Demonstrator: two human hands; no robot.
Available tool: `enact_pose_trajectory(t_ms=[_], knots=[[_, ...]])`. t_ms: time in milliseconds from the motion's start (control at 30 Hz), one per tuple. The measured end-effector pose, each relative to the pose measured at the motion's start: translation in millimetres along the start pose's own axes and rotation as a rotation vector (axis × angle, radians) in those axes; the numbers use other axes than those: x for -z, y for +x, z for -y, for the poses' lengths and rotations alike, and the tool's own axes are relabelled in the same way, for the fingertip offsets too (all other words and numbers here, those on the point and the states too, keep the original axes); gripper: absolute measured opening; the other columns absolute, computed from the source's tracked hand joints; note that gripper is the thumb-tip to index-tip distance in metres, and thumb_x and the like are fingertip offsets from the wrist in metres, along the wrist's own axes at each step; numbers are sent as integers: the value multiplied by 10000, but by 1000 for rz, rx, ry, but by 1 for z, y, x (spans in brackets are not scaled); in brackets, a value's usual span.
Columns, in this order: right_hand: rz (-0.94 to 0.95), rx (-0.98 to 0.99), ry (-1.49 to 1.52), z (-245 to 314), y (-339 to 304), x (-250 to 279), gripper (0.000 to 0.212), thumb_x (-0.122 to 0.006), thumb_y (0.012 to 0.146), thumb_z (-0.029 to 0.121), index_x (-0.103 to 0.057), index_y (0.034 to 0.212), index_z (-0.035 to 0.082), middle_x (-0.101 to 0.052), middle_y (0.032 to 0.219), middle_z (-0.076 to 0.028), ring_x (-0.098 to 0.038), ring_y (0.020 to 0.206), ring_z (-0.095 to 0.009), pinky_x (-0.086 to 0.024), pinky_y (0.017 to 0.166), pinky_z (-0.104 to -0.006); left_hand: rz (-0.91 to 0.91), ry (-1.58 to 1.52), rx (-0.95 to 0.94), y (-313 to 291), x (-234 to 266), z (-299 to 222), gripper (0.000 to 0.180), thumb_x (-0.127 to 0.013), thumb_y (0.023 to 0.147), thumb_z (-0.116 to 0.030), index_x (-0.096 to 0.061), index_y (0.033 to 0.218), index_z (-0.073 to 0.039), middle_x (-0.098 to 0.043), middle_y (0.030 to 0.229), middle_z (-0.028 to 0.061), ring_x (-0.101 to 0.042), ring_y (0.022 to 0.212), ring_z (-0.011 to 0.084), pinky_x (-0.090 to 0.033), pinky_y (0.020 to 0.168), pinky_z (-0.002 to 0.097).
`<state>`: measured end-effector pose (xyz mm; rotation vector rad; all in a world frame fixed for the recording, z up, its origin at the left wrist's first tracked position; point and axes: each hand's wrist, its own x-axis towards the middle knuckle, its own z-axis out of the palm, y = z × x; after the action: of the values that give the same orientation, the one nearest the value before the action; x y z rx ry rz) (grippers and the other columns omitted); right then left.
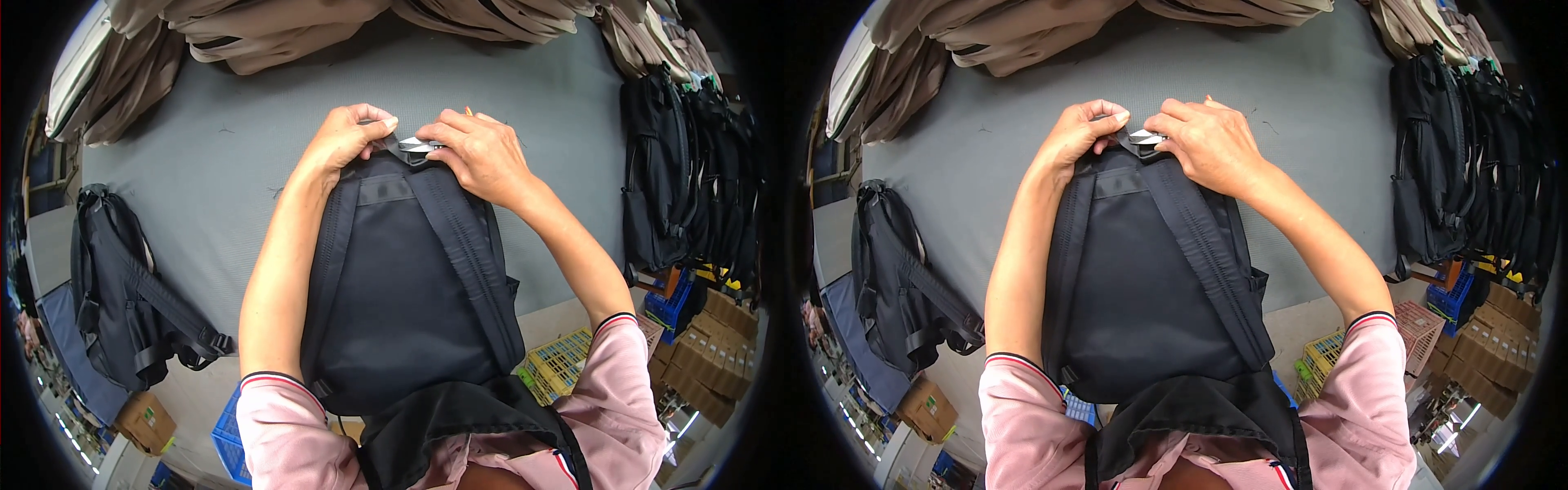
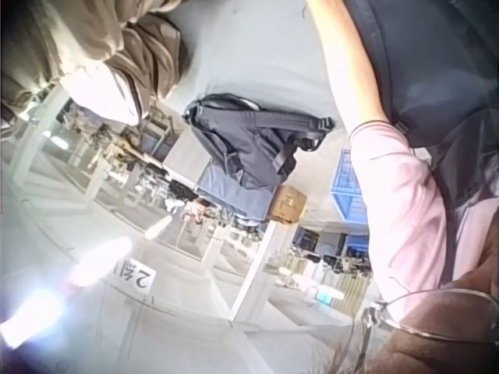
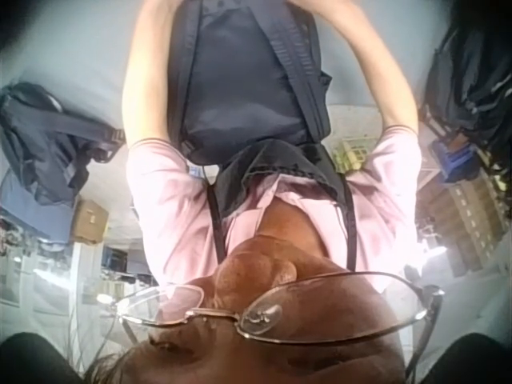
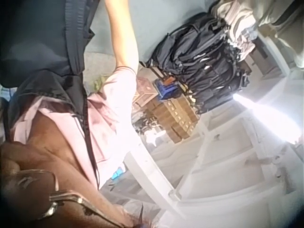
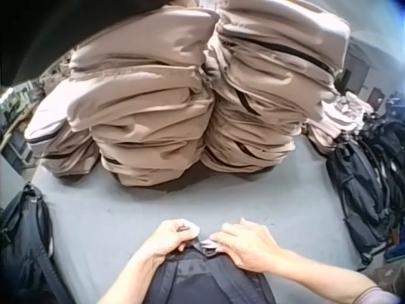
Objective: The person is inspecting and cleaning loose threads off of backpacks using a small pair of nippers.
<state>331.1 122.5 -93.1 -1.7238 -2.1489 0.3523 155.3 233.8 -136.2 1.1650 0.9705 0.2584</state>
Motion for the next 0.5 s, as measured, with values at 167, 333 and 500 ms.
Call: enact_pose_trajectory(t_ms=[167,333,500], knots=[[-90,148,-135,-2,-1,-3,230,-696,729,123,-645,953,119,-612,842,-5,-594,727,-212,-487,711,-342,-23,2,12,-1,-4,-1,165,-685,820,-176,-618,904,-50,-553,665,-24,-394,504,33,-313,498,176],[-151,161,-139,-2,-2,-6,234,-699,719,115,-645,946,116,-610,827,1,-597,726,-203,-487,714,-336,-33,11,10,1,-2,1,179,-679,819,-150,-610,945,-45,-556,667,-20,-406,507,34,-323,490,177],[-164,242,-146,-8,1,-7,189,-675,738,122,-618,917,103,-560,785,8,-575,708,-164,-431,624,-326,-23,13,16,-1,-3,-2,185,-671,817,-136,-603,961,-43,-555,670,-20,-404,510,34,-318,490,171]])
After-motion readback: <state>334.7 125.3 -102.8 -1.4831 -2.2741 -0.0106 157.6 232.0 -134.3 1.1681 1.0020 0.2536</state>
